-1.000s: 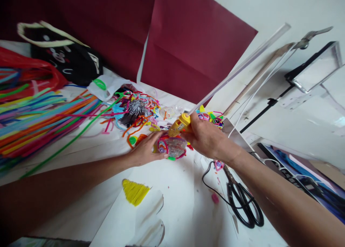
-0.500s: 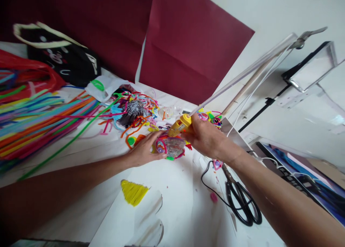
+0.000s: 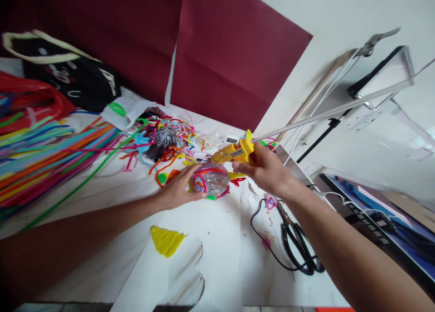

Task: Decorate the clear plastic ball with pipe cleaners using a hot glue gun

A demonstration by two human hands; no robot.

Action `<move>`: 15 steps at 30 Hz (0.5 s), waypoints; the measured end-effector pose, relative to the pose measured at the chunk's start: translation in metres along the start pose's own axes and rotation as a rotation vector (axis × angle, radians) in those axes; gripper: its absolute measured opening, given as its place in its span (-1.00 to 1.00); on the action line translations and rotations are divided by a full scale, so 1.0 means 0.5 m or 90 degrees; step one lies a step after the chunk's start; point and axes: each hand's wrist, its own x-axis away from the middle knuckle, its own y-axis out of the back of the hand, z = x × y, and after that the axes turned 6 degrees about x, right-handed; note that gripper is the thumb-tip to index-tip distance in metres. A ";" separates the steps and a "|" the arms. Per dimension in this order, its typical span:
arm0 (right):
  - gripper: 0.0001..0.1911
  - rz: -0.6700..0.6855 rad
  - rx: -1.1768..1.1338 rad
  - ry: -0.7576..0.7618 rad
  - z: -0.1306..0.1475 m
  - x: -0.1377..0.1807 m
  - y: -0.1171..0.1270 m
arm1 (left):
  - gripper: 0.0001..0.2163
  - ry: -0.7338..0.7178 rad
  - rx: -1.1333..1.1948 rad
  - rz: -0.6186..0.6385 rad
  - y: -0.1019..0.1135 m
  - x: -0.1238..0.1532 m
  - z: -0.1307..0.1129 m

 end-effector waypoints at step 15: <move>-0.57 0.111 -0.357 -0.312 -0.088 0.192 -0.013 | -0.40 -0.145 -0.063 -0.107 0.068 0.004 -0.067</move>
